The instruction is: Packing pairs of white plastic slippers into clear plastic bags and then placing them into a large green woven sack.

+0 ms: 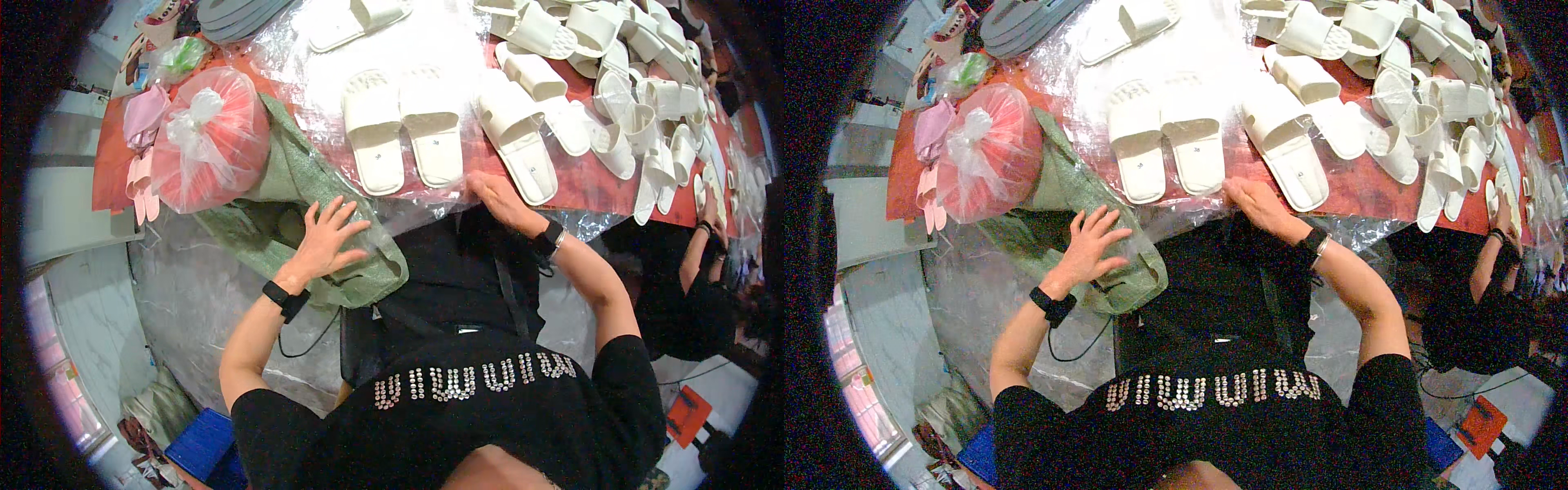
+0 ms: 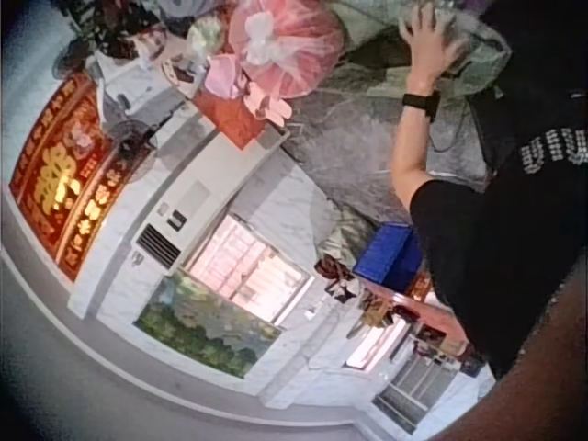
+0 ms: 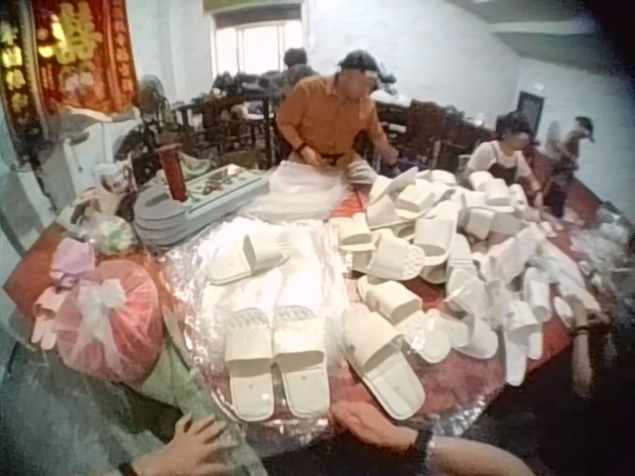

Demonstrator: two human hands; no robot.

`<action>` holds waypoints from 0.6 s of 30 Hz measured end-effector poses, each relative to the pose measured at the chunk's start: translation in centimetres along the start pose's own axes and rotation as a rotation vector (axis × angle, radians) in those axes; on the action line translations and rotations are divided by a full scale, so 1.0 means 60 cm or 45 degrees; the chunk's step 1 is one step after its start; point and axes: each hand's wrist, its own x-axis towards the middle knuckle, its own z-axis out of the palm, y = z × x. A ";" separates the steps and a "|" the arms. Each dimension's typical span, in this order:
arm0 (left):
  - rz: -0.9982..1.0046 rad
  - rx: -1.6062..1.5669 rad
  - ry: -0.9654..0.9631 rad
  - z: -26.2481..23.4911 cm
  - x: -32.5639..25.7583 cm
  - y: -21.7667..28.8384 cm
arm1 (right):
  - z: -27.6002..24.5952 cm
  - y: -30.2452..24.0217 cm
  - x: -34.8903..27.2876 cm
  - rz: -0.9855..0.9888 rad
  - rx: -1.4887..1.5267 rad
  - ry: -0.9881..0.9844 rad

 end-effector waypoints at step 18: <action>-0.893 -0.504 0.580 0.012 0.110 -0.010 | 0.010 -0.003 0.075 0.388 -0.421 0.584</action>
